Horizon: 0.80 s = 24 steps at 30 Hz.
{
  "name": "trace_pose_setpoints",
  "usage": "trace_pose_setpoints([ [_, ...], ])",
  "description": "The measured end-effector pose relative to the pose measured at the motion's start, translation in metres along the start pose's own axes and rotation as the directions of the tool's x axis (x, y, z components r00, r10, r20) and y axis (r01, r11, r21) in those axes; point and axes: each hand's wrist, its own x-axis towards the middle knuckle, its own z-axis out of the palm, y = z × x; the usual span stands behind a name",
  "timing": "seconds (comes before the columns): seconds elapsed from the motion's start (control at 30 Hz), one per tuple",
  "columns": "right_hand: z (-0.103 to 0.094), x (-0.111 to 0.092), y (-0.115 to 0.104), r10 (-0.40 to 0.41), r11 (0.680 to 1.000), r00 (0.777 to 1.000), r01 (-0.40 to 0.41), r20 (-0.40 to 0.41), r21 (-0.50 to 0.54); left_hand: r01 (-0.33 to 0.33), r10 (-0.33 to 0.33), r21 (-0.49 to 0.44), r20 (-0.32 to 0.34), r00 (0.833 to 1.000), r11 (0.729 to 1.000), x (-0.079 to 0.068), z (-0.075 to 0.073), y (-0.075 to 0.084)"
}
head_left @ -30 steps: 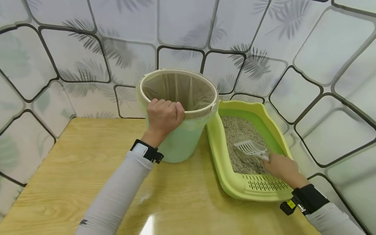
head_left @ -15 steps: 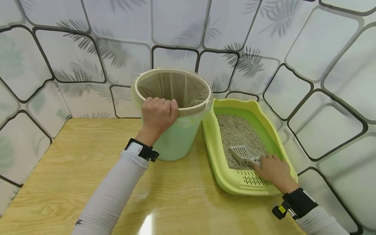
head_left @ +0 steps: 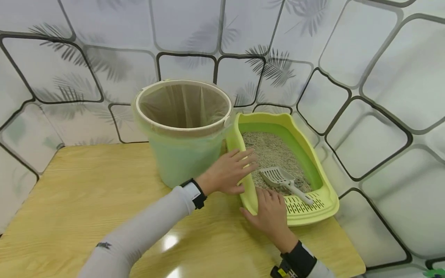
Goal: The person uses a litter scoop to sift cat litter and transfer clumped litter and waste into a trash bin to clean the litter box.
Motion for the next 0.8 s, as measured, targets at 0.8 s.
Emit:
trace_pose_setpoints([
  [0.8, 0.000, -0.014, 0.013, 0.011, 0.996, 1.000, -0.013, 0.019, 0.088, -0.165, 0.165, -0.008, 0.010, 0.986, 0.986, 0.008, 0.082, -0.025],
])
